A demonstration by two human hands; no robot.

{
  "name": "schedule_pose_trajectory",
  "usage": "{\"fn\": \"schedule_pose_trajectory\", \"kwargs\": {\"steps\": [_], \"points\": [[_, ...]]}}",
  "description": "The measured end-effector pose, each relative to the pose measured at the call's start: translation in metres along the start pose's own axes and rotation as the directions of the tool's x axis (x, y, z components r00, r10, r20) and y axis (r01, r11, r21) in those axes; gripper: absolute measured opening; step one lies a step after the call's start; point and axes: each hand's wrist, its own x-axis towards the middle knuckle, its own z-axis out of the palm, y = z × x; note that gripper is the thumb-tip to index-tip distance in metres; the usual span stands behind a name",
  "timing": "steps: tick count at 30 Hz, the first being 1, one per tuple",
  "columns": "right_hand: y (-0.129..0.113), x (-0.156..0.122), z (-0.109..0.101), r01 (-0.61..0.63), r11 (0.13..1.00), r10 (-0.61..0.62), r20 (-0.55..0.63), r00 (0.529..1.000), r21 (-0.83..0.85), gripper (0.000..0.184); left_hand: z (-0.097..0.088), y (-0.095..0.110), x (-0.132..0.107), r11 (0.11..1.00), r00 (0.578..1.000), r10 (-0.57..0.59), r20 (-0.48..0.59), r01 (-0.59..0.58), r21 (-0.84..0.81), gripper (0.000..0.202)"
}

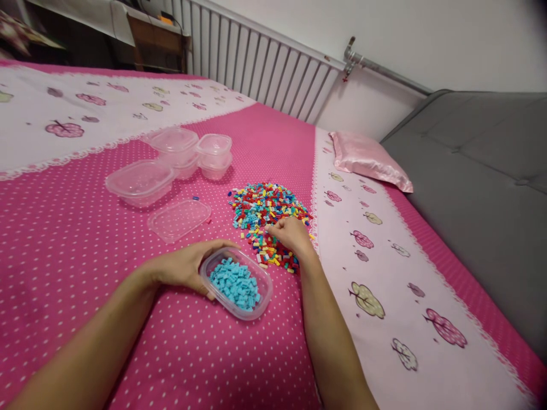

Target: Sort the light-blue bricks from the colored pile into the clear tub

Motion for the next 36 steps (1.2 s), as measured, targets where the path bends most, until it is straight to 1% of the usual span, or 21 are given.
{"fn": "schedule_pose_trajectory", "kwargs": {"steps": [2, 3, 5, 7, 9, 11, 16, 19, 23, 28, 33, 36], "points": [[-0.003, 0.000, 0.002, 0.059, 0.997, -0.058, -0.033, 0.998, 0.046, 0.027, 0.000, 0.001, 0.000, 1.000, 1.000, -0.015, 0.001, 0.015, -0.019, 0.085], [-0.004, 0.000, 0.004, 0.104, 0.992, -0.102, -0.027, 0.994, 0.069, 0.024, 0.001, 0.001, 0.000, 0.999, 1.000, -0.022, 0.004, 0.023, -0.031, 0.085], [-0.009, 0.000, 0.008, 0.184, 0.978, -0.186, 0.015, 0.982, 0.095, 0.027, 0.001, 0.003, 0.000, 0.998, 0.999, -0.033, 0.009, 0.033, -0.049, 0.084], [-0.014, -0.001, 0.013, 0.216, 0.973, -0.220, 0.047, 0.974, 0.086, 0.029, 0.001, 0.003, 0.001, 0.998, 0.999, -0.032, 0.006, 0.032, -0.051, 0.084], [-0.018, -0.002, 0.018, 0.210, 0.976, -0.212, 0.042, 0.976, 0.052, 0.030, 0.001, 0.004, 0.001, 0.999, 1.000, -0.021, 0.006, 0.021, -0.036, 0.084], [-0.021, -0.002, 0.021, 0.176, 0.984, -0.176, 0.028, 0.984, 0.011, 0.029, 0.001, 0.004, 0.001, 1.000, 1.000, -0.011, 0.003, 0.012, -0.014, 0.083], [-0.021, -0.002, 0.022, 0.125, 0.991, -0.124, 0.028, 0.992, -0.036, 0.023, 0.000, 0.003, 0.001, 1.000, 1.000, -0.023, -0.005, 0.023, -0.006, 0.086], [-0.020, -0.002, 0.021, 0.152, 0.988, -0.151, 0.032, 0.988, -0.017, 0.021, 0.000, 0.003, 0.001, 1.000, 1.000, -0.028, 0.000, 0.028, -0.014, 0.086], [-0.019, -0.002, 0.021, 0.187, 0.982, -0.186, 0.063, 0.981, -0.006, 0.027, 0.001, 0.003, 0.002, 0.999, 0.999, -0.034, 0.006, 0.034, -0.040, 0.085], [-0.019, -0.003, 0.021, 0.184, 0.982, -0.180, 0.099, 0.979, -0.034, 0.025, 0.001, 0.002, 0.001, 0.998, 1.000, -0.027, 0.004, 0.027, -0.053, 0.084], [-0.019, -0.002, 0.022, 0.212, 0.977, -0.209, 0.075, 0.975, -0.033, 0.023, 0.001, 0.002, 0.002, 0.998, 0.999, -0.045, 0.005, 0.045, -0.053, 0.085], [-0.016, 0.001, 0.025, 0.227, 0.974, -0.227, 0.046, 0.973, 0.008, 0.021, 0.001, 0.005, 0.001, 0.997, 0.998, -0.060, 0.002, 0.060, -0.050, 0.083]]}}
